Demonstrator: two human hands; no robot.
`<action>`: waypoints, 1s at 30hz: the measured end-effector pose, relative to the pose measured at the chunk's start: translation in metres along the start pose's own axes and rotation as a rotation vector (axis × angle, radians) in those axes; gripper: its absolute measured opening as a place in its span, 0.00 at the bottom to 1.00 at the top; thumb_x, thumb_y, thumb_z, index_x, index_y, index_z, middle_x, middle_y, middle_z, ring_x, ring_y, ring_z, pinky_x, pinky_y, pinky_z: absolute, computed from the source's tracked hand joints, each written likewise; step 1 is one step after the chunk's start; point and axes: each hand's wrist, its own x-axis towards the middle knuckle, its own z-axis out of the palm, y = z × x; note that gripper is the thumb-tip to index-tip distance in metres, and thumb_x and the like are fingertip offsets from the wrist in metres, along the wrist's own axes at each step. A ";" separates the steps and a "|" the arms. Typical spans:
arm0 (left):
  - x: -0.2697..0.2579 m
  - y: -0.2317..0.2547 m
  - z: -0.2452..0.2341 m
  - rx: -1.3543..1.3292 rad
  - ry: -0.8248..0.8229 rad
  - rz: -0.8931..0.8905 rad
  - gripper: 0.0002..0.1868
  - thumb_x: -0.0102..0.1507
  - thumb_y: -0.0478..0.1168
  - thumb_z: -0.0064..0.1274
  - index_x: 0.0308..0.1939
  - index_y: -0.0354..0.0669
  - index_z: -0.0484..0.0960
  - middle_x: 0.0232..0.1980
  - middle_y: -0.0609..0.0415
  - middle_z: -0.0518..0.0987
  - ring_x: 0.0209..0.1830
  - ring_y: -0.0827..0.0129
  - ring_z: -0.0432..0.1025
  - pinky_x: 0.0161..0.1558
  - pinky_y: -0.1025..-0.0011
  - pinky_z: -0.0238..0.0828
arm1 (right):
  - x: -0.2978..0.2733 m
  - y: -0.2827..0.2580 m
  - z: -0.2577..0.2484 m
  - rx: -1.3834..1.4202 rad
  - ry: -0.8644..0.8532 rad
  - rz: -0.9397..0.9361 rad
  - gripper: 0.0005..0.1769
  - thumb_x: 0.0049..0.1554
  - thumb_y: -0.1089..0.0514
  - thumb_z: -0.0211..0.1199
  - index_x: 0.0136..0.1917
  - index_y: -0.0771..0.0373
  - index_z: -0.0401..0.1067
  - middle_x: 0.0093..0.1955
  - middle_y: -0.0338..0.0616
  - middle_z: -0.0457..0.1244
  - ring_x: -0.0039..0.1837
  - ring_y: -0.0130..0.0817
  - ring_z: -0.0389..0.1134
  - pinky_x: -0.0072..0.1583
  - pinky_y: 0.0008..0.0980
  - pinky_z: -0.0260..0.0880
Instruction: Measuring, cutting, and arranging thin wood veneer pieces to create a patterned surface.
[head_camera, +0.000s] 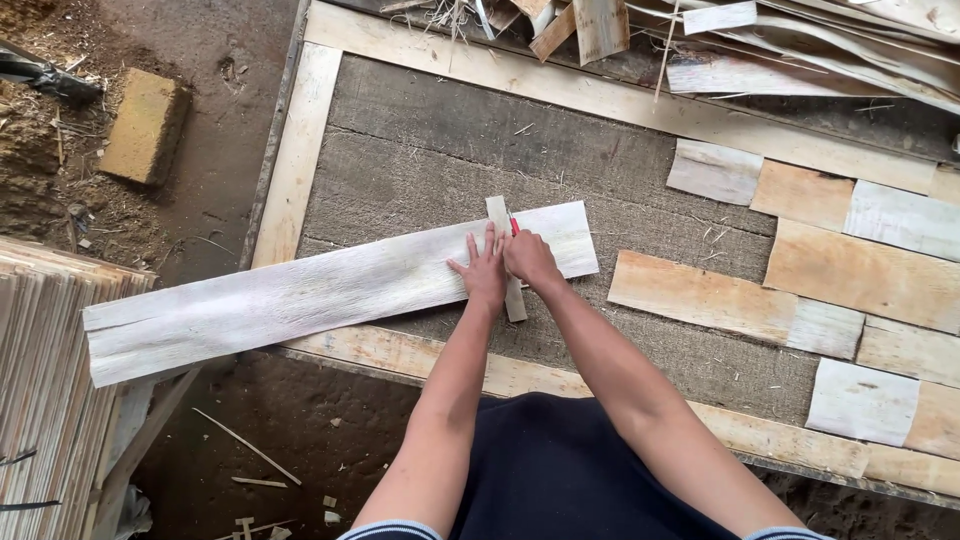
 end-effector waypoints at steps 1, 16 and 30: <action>0.001 0.000 0.001 0.001 -0.001 -0.001 0.47 0.63 0.50 0.63 0.80 0.66 0.51 0.86 0.69 0.35 0.84 0.46 0.37 0.63 0.15 0.47 | -0.004 -0.003 -0.001 0.001 -0.001 0.000 0.28 0.63 0.49 0.41 0.55 0.78 0.70 0.49 0.69 0.69 0.40 0.58 0.75 0.49 0.53 0.78; 0.004 -0.001 0.003 0.001 -0.029 -0.004 0.35 0.72 0.44 0.45 0.80 0.70 0.49 0.86 0.72 0.31 0.84 0.47 0.32 0.63 0.13 0.44 | -0.053 -0.037 -0.017 -0.006 -0.016 0.044 0.32 0.63 0.47 0.41 0.61 0.77 0.70 0.60 0.69 0.67 0.62 0.65 0.70 0.62 0.58 0.72; 0.008 0.001 0.007 0.027 -0.025 -0.022 0.48 0.63 0.51 0.61 0.81 0.67 0.48 0.86 0.71 0.31 0.84 0.47 0.34 0.62 0.12 0.45 | -0.085 0.022 0.019 -0.074 -0.131 0.084 0.35 0.65 0.44 0.39 0.67 0.77 0.67 0.65 0.70 0.64 0.69 0.66 0.66 0.66 0.59 0.69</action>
